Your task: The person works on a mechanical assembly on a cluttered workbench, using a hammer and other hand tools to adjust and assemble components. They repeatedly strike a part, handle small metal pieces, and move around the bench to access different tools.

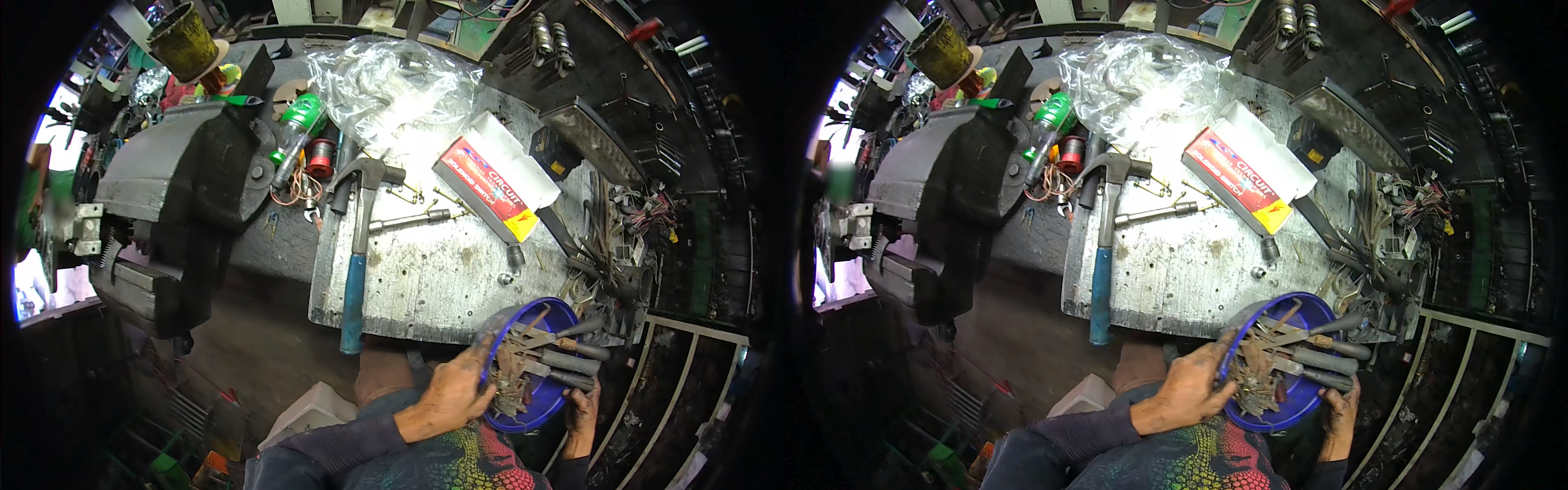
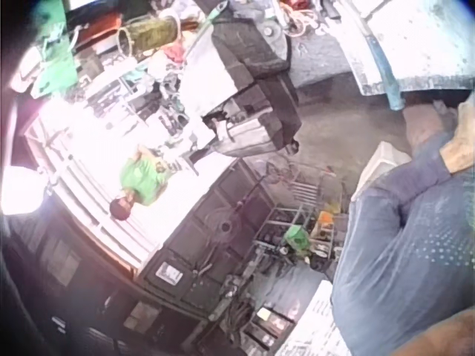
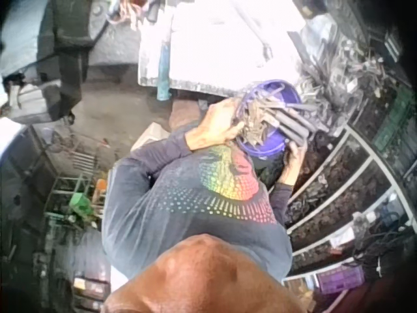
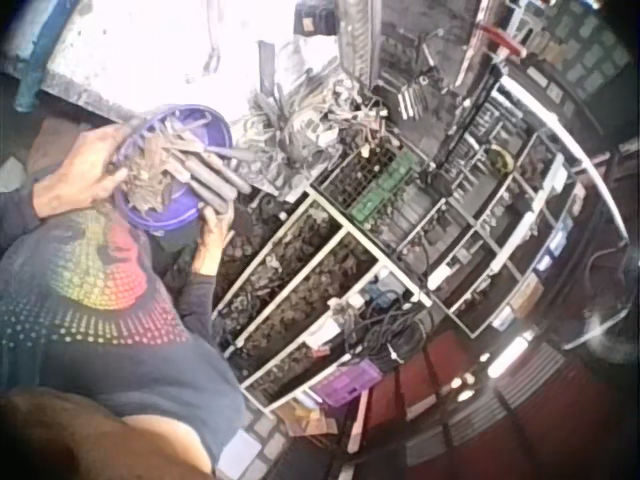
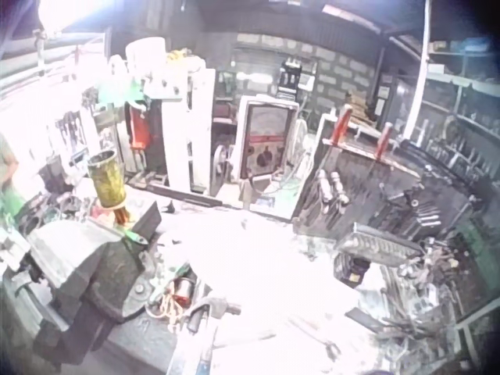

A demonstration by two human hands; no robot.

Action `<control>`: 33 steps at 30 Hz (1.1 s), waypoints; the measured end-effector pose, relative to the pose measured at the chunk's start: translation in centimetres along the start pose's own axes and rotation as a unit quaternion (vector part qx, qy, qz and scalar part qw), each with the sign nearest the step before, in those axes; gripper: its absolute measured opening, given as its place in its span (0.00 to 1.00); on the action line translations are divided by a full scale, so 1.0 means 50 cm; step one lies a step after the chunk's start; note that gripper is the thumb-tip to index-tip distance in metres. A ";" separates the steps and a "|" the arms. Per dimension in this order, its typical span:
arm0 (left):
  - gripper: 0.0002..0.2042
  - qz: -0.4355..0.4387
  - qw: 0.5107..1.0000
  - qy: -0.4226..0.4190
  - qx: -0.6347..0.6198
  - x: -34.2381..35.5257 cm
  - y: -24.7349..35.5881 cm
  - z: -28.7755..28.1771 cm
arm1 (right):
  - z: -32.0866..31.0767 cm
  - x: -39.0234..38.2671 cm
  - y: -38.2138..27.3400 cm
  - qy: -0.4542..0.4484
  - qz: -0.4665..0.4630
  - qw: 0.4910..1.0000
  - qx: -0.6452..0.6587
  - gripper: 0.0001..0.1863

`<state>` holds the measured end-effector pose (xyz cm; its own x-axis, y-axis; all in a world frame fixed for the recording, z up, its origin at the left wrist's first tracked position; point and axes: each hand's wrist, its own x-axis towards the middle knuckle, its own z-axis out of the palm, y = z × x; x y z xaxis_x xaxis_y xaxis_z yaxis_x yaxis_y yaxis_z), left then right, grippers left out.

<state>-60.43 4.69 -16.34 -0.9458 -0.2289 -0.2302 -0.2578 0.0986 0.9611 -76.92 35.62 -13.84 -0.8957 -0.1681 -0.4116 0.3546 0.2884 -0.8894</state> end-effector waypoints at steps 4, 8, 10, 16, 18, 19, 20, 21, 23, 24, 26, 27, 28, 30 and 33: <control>0.40 -0.056 0.991 0.084 0.090 -0.023 -0.034 -0.067 | 0.113 0.034 0.050 -0.058 0.037 0.997 0.032 0.49; 0.37 -0.012 0.981 0.161 0.112 -0.008 -0.086 -0.085 | 0.177 0.078 0.076 -0.043 0.060 0.997 -0.022 0.50; 0.35 -0.027 0.978 0.155 0.137 0.021 -0.103 -0.070 | 0.186 0.103 0.090 0.001 0.030 0.996 -0.082 0.50; 0.33 -0.030 0.996 0.081 0.010 0.097 -0.079 -0.058 | 0.120 0.152 0.049 -0.026 -0.041 0.997 -0.056 0.44; 0.33 -0.027 0.992 0.121 -0.002 0.091 -0.075 -0.103 | 0.096 0.149 -0.005 -0.018 -0.134 0.943 -0.303 0.38; 0.32 -0.013 0.984 0.178 0.004 0.070 -0.087 -0.145 | 0.093 0.139 -0.030 0.004 -0.158 0.921 -0.356 0.35; 0.32 0.002 0.973 0.232 0.011 0.049 -0.101 -0.190 | 0.096 0.129 -0.058 0.056 -0.166 0.884 -0.434 0.33; 0.32 -0.040 0.945 0.316 0.067 0.037 -0.123 -0.249 | 0.109 0.127 -0.086 0.064 -0.186 0.880 -0.432 0.31; 0.33 -0.075 0.864 0.465 0.176 0.031 -0.164 -0.362 | 0.153 0.120 -0.142 0.090 -0.200 0.881 -0.418 0.28; 0.35 -0.048 0.807 0.540 0.233 0.043 -0.178 -0.413 | 0.191 0.118 -0.160 0.065 -0.245 0.867 -0.429 0.27; 0.40 -0.071 0.774 0.514 0.363 0.091 -0.191 -0.492 | 0.270 0.111 -0.197 0.015 -0.333 0.830 -0.447 0.26; 0.42 -0.099 0.787 0.471 0.385 0.117 -0.193 -0.524 | 0.316 0.106 -0.208 -0.014 -0.368 0.819 -0.440 0.24; 0.44 -0.117 0.795 0.433 0.408 0.141 -0.193 -0.549 | 0.352 0.094 -0.226 -0.070 -0.376 0.805 -0.453 0.22; 0.45 -0.145 0.823 0.419 0.354 0.177 -0.197 -0.596 | 0.428 0.070 -0.243 -0.154 -0.330 0.833 -0.417 0.21; 0.35 -0.136 0.831 0.456 0.287 0.188 -0.202 -0.649 | 0.529 0.049 -0.254 -0.214 -0.378 0.800 -0.414 0.19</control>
<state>-60.34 -29.88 -23.26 -0.3617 -0.9316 0.0351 -0.7371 0.3088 0.6011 -76.52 6.64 -8.82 -0.5337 -0.8457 -0.0055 -0.7027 0.4471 -0.5534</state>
